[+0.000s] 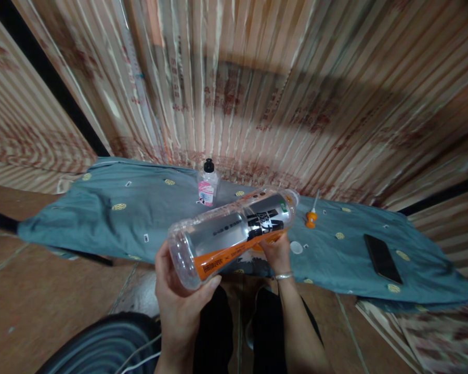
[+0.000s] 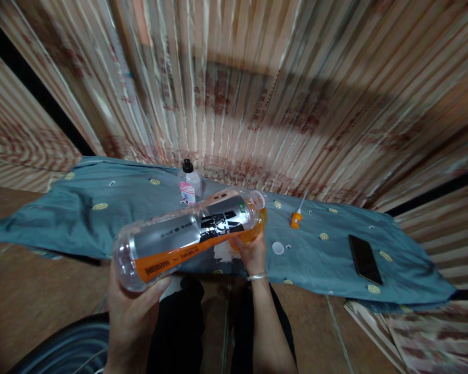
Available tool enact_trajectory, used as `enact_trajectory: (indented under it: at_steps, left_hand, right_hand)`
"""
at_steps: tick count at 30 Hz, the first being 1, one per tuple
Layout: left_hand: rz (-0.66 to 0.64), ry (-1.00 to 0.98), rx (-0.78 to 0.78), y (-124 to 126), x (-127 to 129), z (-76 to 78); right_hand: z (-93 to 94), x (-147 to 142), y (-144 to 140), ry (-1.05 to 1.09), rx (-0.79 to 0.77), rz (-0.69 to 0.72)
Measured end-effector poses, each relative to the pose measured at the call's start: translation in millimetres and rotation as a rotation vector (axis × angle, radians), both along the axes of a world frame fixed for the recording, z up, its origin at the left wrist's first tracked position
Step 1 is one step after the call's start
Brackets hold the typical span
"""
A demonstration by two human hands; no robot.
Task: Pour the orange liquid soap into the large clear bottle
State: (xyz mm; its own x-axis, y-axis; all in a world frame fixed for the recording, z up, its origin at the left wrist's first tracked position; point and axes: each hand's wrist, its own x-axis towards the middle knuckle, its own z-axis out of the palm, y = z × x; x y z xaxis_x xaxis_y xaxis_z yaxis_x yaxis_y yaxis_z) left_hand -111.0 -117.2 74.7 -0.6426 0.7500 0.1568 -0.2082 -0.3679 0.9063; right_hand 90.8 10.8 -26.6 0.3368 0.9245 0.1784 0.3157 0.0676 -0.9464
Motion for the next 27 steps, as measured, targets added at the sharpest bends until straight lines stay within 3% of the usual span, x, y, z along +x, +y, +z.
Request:
enact_trajectory:
  at_steps: [13, 27]
  left_hand:
    - [-0.010, -0.024, 0.044, 0.2, -0.2, -1.9]
    - [-0.015, -0.024, 0.054, 1.8, -2.0, -7.6]
  right_hand:
    - [7.1, -2.6, -1.7, 0.002, -0.049, -0.019]
    - [4.9, -2.7, -1.1, -0.005, 0.024, 0.010]
